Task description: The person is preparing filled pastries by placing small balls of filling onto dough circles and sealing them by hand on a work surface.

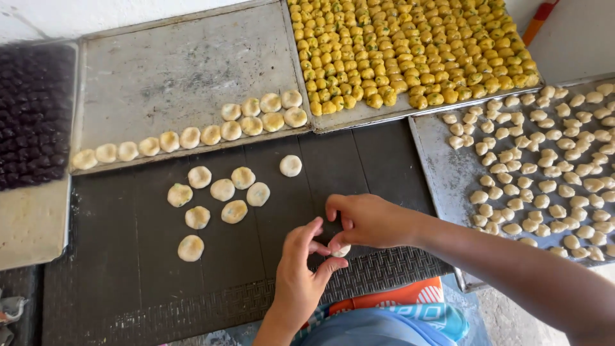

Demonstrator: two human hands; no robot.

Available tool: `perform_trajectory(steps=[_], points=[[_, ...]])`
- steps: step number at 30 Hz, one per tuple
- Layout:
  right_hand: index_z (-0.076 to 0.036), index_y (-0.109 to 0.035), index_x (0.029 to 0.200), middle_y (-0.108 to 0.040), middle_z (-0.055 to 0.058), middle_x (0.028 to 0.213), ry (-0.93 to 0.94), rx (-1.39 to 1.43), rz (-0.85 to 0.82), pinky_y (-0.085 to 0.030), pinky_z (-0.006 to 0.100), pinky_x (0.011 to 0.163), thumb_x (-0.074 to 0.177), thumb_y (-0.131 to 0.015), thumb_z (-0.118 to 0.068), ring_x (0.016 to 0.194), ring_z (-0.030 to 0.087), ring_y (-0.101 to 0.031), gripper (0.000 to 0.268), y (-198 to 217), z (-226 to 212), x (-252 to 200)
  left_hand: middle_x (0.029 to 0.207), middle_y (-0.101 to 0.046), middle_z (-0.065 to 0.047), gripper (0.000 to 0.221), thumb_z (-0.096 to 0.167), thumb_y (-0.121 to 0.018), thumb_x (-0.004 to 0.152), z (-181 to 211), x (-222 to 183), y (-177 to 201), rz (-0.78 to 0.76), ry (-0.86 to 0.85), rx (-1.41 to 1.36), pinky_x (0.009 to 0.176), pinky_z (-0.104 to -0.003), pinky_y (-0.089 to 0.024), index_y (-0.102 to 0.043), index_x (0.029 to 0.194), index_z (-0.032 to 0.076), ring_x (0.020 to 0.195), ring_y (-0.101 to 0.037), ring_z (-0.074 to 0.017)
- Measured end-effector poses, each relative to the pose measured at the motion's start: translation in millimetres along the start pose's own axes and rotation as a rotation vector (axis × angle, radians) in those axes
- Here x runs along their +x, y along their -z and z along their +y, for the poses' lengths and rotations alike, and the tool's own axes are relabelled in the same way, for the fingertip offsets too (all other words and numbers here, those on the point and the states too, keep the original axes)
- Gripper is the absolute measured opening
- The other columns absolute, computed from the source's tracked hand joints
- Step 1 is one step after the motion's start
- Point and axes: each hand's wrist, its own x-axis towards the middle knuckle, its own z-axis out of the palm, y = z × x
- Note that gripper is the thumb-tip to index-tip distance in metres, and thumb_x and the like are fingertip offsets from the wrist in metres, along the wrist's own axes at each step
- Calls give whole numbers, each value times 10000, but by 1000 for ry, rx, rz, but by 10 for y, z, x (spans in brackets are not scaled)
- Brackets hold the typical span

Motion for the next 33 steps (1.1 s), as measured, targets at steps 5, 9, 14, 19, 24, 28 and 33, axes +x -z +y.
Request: perform_trajectory(steps=[5,9,14,19,24,28,33], points=[[-164,-473,1138,-501,74,1065,49,-483,69,-553,508,533,969,-740,-402,771,377,-706,396,-376,169,167,1082,-685,18,643,170,-861,925,-118,-98,-64,17,-64,57,887,-391,-523,-521,1467,108,908,-680,-133],[-206,-529,1155,-578,85,1160,-36,-325,-127,-526,493,762,952,-758,-381,978,363,-687,353,-88,-92,59,1088,-659,18,618,156,-843,936,-33,-59,-2,0,-69,21,921,-391,-516,-527,1466,116,936,-661,-135],[-188,-522,1172,-523,81,1024,156,-477,120,-574,500,638,919,-777,-261,827,345,-666,367,-459,271,60,1180,-636,-58,616,102,-884,895,81,-24,97,100,-113,-95,964,-352,-589,-544,1408,71,908,-666,-145],[-213,-670,1128,-591,58,1070,347,-377,156,-535,439,775,940,-655,-154,904,274,-655,198,-403,283,-38,1142,-610,-101,301,124,-652,1035,100,-9,183,234,-88,-54,892,-340,-568,-610,1323,47,801,-592,-143],[-127,-540,919,-551,76,858,578,-443,296,-496,425,706,907,-682,-72,753,298,-580,153,-525,218,-97,1206,-601,-141,271,77,-581,1059,62,-46,169,257,-40,-127,855,-313,-626,-606,1327,52,912,-711,-188],[-107,-594,1028,-584,79,888,641,-641,738,-475,446,670,909,-640,-71,773,316,-585,132,-121,-29,-12,1191,-621,-138,234,133,-571,1066,78,-22,174,267,-28,-145,861,-317,-623,-646,1269,44,931,-716,-196],[-145,-629,1082,-637,76,1076,556,-668,794,-485,478,723,811,-833,-224,937,347,-626,348,178,220,436,1175,-638,-123,227,167,-572,1061,117,-12,202,251,-30,-122,848,-312,-617,-673,1232,56,925,-715,-184]])
